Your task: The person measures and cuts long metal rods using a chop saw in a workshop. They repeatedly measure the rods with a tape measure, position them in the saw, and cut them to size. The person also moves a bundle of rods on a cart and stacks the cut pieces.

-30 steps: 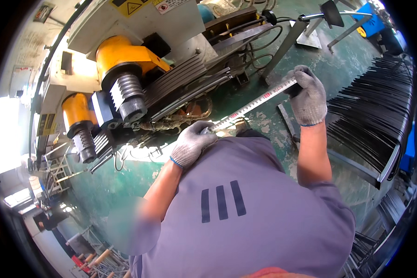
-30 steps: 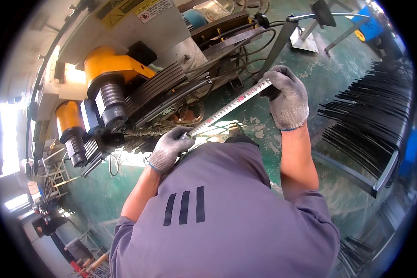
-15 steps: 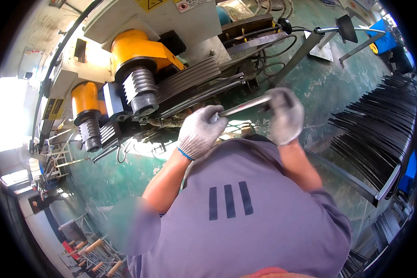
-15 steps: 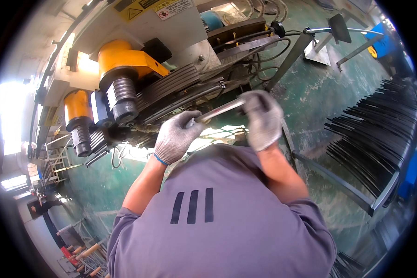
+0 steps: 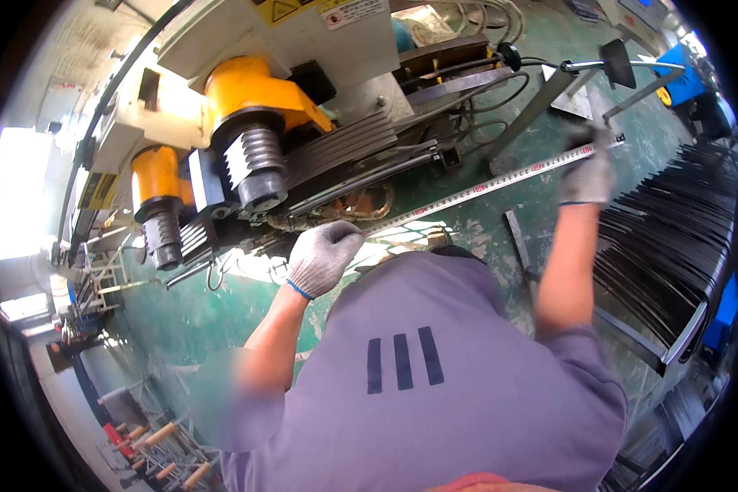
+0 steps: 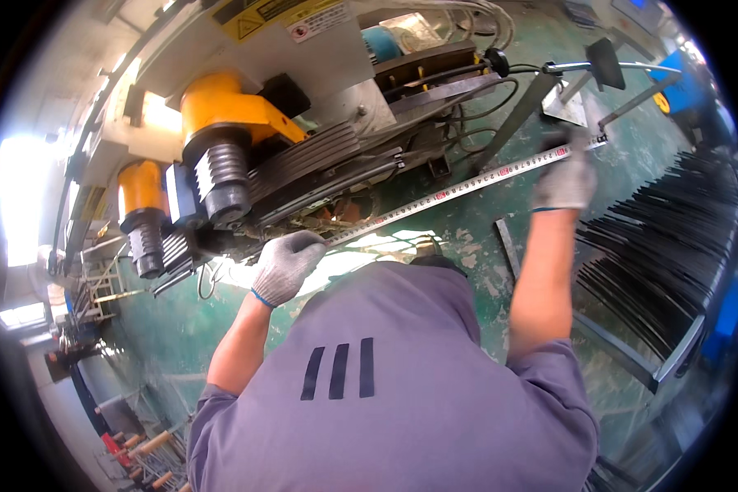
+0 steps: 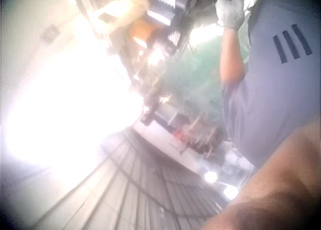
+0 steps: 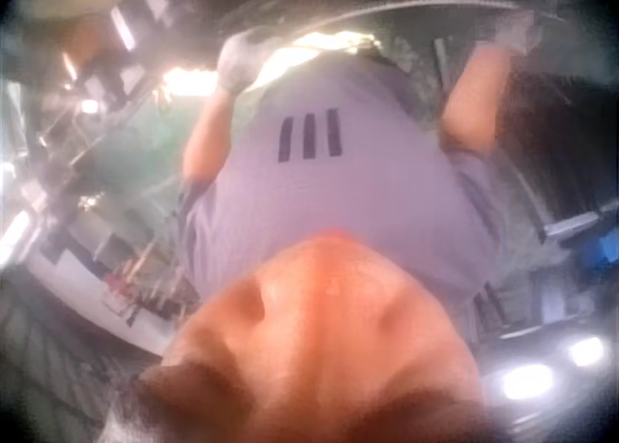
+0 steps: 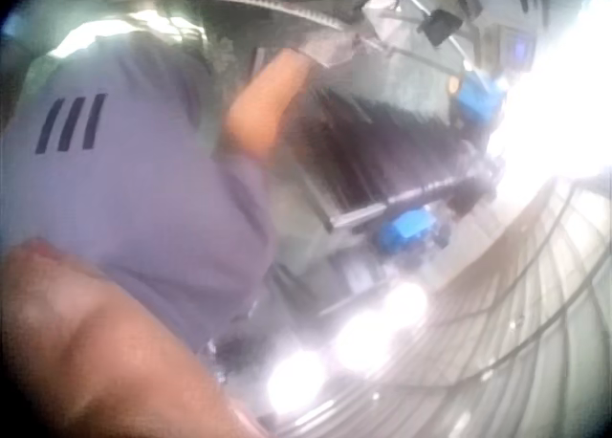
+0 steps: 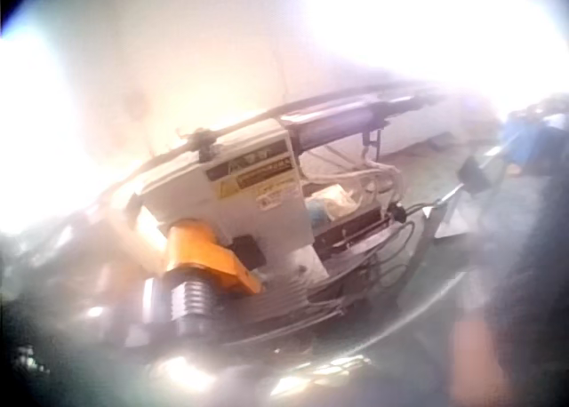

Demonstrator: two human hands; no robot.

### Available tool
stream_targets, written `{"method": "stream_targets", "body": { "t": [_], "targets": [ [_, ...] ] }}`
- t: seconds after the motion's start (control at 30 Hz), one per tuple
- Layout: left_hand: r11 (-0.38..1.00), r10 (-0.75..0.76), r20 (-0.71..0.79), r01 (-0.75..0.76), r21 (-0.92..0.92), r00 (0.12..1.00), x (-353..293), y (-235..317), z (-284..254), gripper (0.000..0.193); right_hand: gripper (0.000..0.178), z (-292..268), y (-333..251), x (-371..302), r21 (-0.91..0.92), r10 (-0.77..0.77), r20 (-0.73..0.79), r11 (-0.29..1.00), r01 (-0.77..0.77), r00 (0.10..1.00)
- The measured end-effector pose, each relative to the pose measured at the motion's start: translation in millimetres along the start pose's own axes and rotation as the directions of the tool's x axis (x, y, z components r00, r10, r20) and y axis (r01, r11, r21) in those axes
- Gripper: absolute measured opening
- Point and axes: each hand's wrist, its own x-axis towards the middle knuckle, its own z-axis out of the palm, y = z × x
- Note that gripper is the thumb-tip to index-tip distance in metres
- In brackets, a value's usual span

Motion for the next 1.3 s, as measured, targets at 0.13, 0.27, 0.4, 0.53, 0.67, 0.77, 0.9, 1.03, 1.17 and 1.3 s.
{"method": "stream_targets", "body": {
  "t": [0.13, 0.27, 0.4, 0.53, 0.67, 0.77, 0.9, 1.03, 1.17, 1.3],
  "targets": [
    [0.999, 0.032, -0.059, -0.034, -0.035, 0.998, 8, 24, 5, 0.029, 0.075, 49, 29, -140, -0.479, -0.103, 0.584, 0.757, 0.444, 0.806],
    [0.997, 0.057, -0.092, -0.061, -0.043, 0.994, 18, 21, -3, 0.029, 0.051, 54, 68, -176, -0.323, 0.285, 0.538, 0.939, -0.118, 0.793],
    [0.986, 0.165, -0.238, -0.150, 0.078, 0.957, 23, 19, -7, 0.025, 0.037, 65, 50, -123, -0.229, 0.326, 0.433, 0.941, -0.248, 0.840],
    [0.988, 0.138, -0.355, -0.101, 0.119, 0.924, 29, 3, -23, 0.025, 0.039, 51, 62, -23, -0.150, 0.310, 0.270, 0.949, -0.279, 0.911],
    [0.996, 0.081, -0.389, -0.056, 0.076, 0.918, 27, -24, -39, 0.028, 0.048, 31, 84, 60, -0.213, 0.303, 0.235, 0.943, -0.255, 0.924],
    [0.997, 0.028, -0.453, -0.058, -0.052, 0.891, 27, -37, -44, 0.035, 0.049, 28, 89, 83, -0.257, 0.316, 0.237, 0.932, -0.254, 0.919],
    [0.999, 0.034, -0.572, -0.027, 0.021, 0.820, 22, -51, -51, 0.043, 0.045, 43, 87, 89, -0.253, 0.308, 0.227, 0.935, -0.250, 0.924],
    [0.976, 0.081, -0.599, 0.058, 0.208, 0.797, 22, -46, -66, 0.044, 0.035, 13, 102, 128, -0.515, 0.191, 0.298, 0.857, -0.011, 0.935],
    [0.742, 0.223, -0.407, 0.116, 0.660, 0.886, 34, -62, -67, 0.049, 0.042, 28, 97, 117, -0.275, 0.267, 0.258, 0.942, -0.194, 0.929],
    [0.934, 0.026, -0.565, 0.181, 0.308, 0.825, 35, -59, -58, 0.048, 0.035, 28, 103, 128, -0.197, 0.332, 0.273, 0.938, -0.286, 0.903]
  ]
}}
